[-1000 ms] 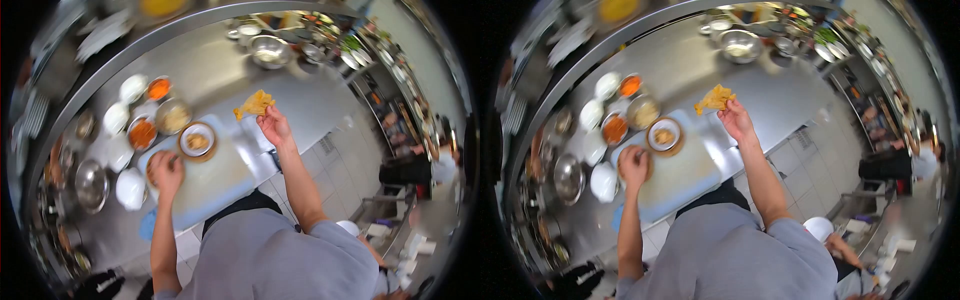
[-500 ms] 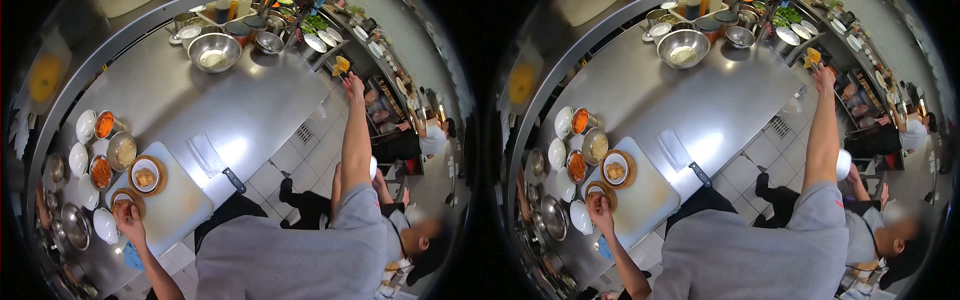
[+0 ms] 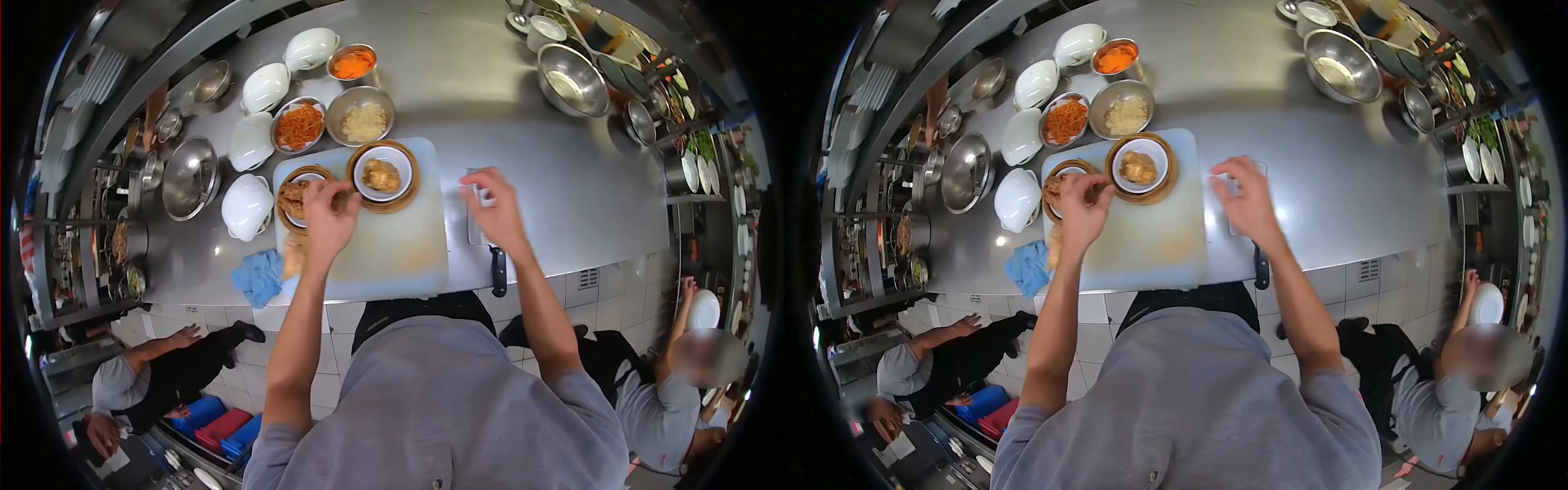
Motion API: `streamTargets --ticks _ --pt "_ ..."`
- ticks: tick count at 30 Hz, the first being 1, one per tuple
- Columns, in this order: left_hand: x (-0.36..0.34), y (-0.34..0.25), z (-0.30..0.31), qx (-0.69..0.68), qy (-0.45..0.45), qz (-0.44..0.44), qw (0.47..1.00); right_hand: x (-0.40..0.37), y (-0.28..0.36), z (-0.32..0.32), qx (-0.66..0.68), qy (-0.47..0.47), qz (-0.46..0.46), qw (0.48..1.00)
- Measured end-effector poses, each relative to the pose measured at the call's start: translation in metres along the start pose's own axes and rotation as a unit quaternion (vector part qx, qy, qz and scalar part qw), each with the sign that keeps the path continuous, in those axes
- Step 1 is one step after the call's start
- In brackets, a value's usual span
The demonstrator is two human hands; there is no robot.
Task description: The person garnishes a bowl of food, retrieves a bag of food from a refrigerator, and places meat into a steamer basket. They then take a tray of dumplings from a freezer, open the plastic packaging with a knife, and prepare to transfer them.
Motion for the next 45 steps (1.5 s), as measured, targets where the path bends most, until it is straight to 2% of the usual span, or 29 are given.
streamTargets --ticks 4,6,8,11,17,21,28,34,36,37,39,45 --pt "0.015 -0.019 -0.018 0.049 -0.022 -0.032 0.998 0.025 0.016 -0.076 -0.003 0.047 0.029 0.998" --pt "0.02 -0.018 -0.029 0.113 0.0 0.031 0.993 0.035 0.019 -0.096 -0.017 0.058 0.056 0.997" --pt "0.023 -0.02 -0.033 0.133 0.0 0.049 0.99 0.043 0.019 -0.11 -0.054 0.096 0.035 0.993" --pt "0.024 -0.016 -0.034 0.151 0.008 0.073 0.986 0.049 0.015 -0.121 -0.092 0.099 0.083 0.987" --pt "0.016 -0.006 -0.031 0.128 0.029 0.085 0.988 0.052 0.02 -0.124 -0.111 0.119 0.039 0.986" --pt "0.012 -0.001 -0.031 0.089 0.023 0.081 0.992 0.053 0.018 -0.129 -0.122 0.112 0.048 0.985" --pt "0.011 -0.003 -0.031 0.114 0.031 0.074 0.99 0.063 0.01 -0.129 -0.131 0.095 0.02 0.987" --pt "0.02 -0.004 -0.024 0.087 0.037 0.051 0.994 0.066 0.016 -0.125 -0.152 0.106 0.023 0.982" --pt "0.039 -0.004 -0.026 0.055 0.03 -0.068 0.996 0.064 0.019 -0.127 -0.15 0.116 0.031 0.981" --pt "0.046 -0.001 -0.026 0.056 0.03 -0.067 0.996 0.063 0.019 -0.128 -0.156 0.109 0.042 0.981" --pt "0.057 -0.003 -0.037 0.09 0.114 -0.135 0.98 0.064 0.019 -0.129 -0.162 0.101 0.055 0.98" --pt "0.07 -0.001 -0.042 0.101 0.174 -0.138 0.97 0.066 0.016 -0.132 -0.16 0.111 0.046 0.98"
Point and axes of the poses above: each hand's wrist, its own x-axis towards the middle knuckle, its own z-axis out of the back of the hand, y = z × x, the point moved 6 cm from there along x, towards the middle knuckle, and after that the axes turned 4 degrees about -y, right-handed, at the moved point
